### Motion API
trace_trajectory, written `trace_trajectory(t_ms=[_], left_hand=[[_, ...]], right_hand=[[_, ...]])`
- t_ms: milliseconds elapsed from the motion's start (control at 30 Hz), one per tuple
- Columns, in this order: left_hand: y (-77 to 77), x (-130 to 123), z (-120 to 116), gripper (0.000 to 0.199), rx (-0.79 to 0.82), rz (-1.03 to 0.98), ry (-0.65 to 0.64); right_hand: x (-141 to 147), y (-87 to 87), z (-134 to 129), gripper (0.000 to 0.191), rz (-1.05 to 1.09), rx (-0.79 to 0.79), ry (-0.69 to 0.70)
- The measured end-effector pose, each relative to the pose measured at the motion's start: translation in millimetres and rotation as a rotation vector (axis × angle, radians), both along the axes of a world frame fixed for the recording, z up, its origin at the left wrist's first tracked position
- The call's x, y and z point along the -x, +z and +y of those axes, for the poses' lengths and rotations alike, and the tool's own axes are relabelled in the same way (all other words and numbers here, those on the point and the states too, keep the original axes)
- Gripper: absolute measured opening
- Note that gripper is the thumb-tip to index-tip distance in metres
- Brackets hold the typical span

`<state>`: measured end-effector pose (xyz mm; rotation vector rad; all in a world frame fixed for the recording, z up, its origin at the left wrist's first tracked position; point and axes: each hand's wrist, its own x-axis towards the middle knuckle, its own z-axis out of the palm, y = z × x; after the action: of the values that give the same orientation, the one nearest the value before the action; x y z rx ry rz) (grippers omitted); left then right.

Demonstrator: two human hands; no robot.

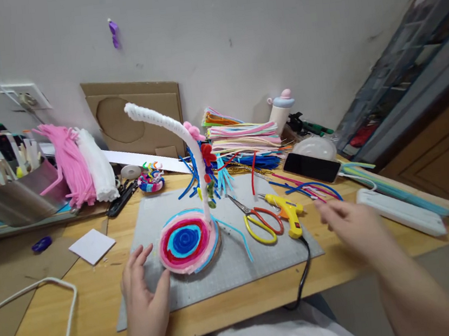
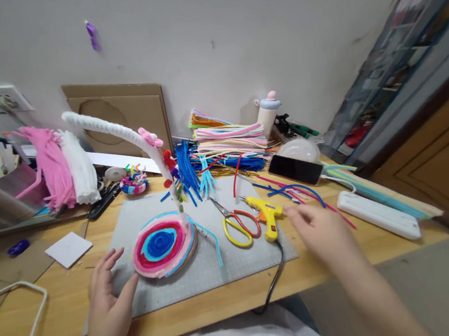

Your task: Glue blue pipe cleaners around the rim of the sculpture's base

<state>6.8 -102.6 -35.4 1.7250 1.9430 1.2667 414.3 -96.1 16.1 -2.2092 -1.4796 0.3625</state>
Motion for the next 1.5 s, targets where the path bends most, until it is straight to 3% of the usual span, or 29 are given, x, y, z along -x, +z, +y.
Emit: trace_trajectory(t_ms=[100,167,300,400,533,567,667,700,767,867,1000,1067,1167,1367,1500], left_hand=[[-0.9,0.2,0.5,0.046,-0.007,0.007,-0.005],[-2.0,0.0,0.6,0.049,-0.008,-0.004,0.001],[-4.2,-0.1,-0.2,0.053,0.035,-0.058,0.022],[-5.4,0.4,-1.3,0.053,0.060,-0.090,0.017],[-6.0,0.9,-2.7,0.052,0.085,-0.114,0.013],[-5.8,0.6,-2.9,0.052,0.091,-0.117,0.012],[-4.8,-0.9,-2.8,0.052,0.095,-0.122,0.010],[-4.5,-1.5,-2.7,0.052,0.094,-0.123,0.012],[-4.1,-2.2,-2.2,0.053,0.090,-0.126,0.018],[-4.5,-1.5,-1.1,0.050,0.077,-0.115,0.009],[-4.6,-0.3,0.3,0.037,0.023,-0.004,-0.100],[-2.7,-2.1,-0.7,0.032,-0.022,0.099,-0.134],[1.6,-7.7,-5.3,0.030,-0.116,0.301,-0.181],[4.9,-16.8,-12.1,0.046,-0.197,0.647,-0.475],[3.3,-17.9,-9.9,0.051,-0.172,0.719,-0.510]], right_hand=[[2.8,-18.4,16.1,0.051,-0.021,0.163,0.012],[7.8,-29.5,27.4,0.052,-0.004,0.214,0.038],[12.7,-42.3,36.8,0.042,0.036,0.230,0.048],[7.8,-43.3,28.2,0.027,0.096,0.197,-0.003],[0.7,-24.2,2.1,0.023,0.317,0.093,-0.055],[0.5,-15.2,-4.9,0.023,0.448,0.044,-0.035],[5.2,14.1,-22.2,0.020,1.180,-0.086,0.063],[8.6,22.3,-26.0,0.025,1.340,-0.087,0.080],[18.4,33.3,-30.1,0.035,1.452,-0.073,0.083],[40.6,35.3,-27.0,0.035,1.300,-0.107,0.117],[77.9,23.1,-8.9,0.029,0.807,-0.045,0.216],[93.4,15.6,3.1,0.027,0.668,-0.016,0.288],[107.3,4.4,21.0,0.029,0.609,-0.018,0.400],[114.2,-9.7,41.4,0.029,0.461,-0.012,0.460],[117.4,-8.8,40.3,0.031,0.473,-0.004,0.484]])
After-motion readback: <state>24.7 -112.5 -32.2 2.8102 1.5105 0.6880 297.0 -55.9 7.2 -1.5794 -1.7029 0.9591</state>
